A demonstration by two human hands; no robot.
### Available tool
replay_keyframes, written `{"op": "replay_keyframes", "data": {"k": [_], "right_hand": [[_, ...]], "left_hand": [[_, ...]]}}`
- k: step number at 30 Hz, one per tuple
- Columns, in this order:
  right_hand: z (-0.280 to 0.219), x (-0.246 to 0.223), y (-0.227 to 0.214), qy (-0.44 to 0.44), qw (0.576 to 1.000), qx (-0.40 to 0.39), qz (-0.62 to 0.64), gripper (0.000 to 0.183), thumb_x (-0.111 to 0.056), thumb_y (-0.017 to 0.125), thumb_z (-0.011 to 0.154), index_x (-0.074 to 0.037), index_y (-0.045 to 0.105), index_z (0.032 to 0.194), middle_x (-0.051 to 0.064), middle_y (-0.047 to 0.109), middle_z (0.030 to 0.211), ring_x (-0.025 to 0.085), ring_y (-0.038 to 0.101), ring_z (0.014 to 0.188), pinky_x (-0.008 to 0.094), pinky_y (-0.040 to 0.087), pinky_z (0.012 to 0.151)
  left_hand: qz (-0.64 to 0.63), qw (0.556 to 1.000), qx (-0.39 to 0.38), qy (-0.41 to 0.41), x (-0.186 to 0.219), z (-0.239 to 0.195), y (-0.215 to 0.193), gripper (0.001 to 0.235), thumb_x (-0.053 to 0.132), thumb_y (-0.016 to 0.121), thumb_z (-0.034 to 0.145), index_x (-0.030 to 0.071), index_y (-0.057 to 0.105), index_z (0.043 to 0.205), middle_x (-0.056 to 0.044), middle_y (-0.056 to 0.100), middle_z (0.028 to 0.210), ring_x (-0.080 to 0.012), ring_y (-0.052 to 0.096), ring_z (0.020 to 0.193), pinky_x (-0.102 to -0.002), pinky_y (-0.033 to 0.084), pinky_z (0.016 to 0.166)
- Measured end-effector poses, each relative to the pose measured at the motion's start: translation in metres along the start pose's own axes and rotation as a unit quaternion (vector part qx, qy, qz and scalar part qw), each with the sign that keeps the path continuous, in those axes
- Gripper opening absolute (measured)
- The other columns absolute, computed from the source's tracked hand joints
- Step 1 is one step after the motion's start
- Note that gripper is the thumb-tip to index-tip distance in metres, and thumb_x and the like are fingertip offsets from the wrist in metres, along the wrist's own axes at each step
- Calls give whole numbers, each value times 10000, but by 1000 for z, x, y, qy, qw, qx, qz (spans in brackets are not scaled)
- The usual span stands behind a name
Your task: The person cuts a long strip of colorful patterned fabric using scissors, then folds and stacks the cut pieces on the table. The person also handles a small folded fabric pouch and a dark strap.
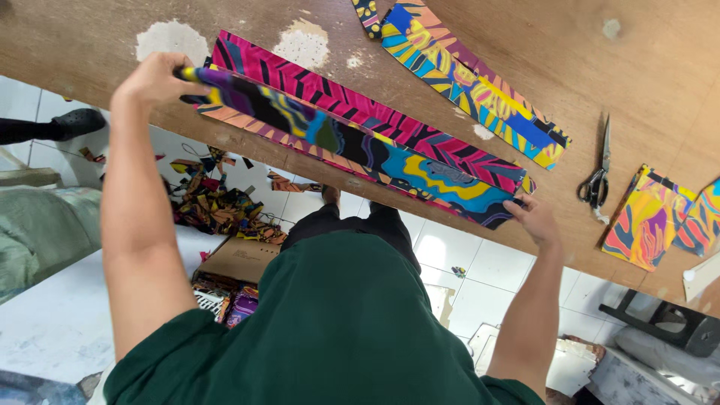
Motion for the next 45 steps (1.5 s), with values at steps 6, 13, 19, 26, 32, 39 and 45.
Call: {"op": "replay_keyframes", "data": {"k": [6,13,19,26,32,39,45], "right_hand": [[21,30,34,25,989,58,135,329,-196,765,930,-71,676,1220,-13,694,951,76,627,767,260,509,632],[4,29,32,10,949,106,295,268,-175,713,928,-94,658,1176,-13,734,996,66,682,803,230,561,686],[6,28,39,0,971,178,159,279,-225,809,965,-30,664,1103,-9,660,893,59,568,771,220,436,675],[6,30,44,-22,966,254,46,348,-283,845,940,14,695,1041,46,668,887,128,582,797,279,478,718],[-9,77,36,-26,956,289,53,364,-337,866,846,-5,719,880,-2,681,740,93,603,683,277,498,648],[-11,85,37,26,948,314,47,308,-332,830,865,-40,735,874,57,700,745,138,623,671,318,494,630],[-19,95,35,72,920,383,49,258,-315,800,881,-65,734,883,70,724,766,182,672,684,336,518,645]], "left_hand": [[-196,976,90,-24,-58,22,30,230,116,841,871,31,694,1025,-16,710,899,-102,665,767,-284,564,653],[-343,928,144,3,-52,0,31,168,95,766,952,3,745,1090,-5,724,880,-86,663,745,-255,553,620],[-53,976,212,-13,-40,-18,32,224,130,873,841,-7,759,978,-78,714,802,-151,655,715,-360,538,664],[5,978,206,19,-33,-22,35,280,237,829,881,21,791,1055,-116,775,977,-184,726,847,-353,548,746],[-36,981,186,44,-35,-20,45,213,131,861,998,-52,773,1062,-93,751,949,-121,641,839,-311,525,769],[22,969,216,121,-26,-19,46,159,38,775,950,-60,723,1065,-87,742,964,-127,664,899,-299,540,868],[-49,970,221,86,-5,-19,61,113,17,747,1006,-34,679,1080,-105,706,1029,-173,631,903,-342,502,874]]}}
Point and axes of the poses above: each hand's wrist, its own z-axis towards the middle knuckle, its own y-axis out of the palm, x = y × z, the point moved 7 cm from there along z, towards the middle knuckle
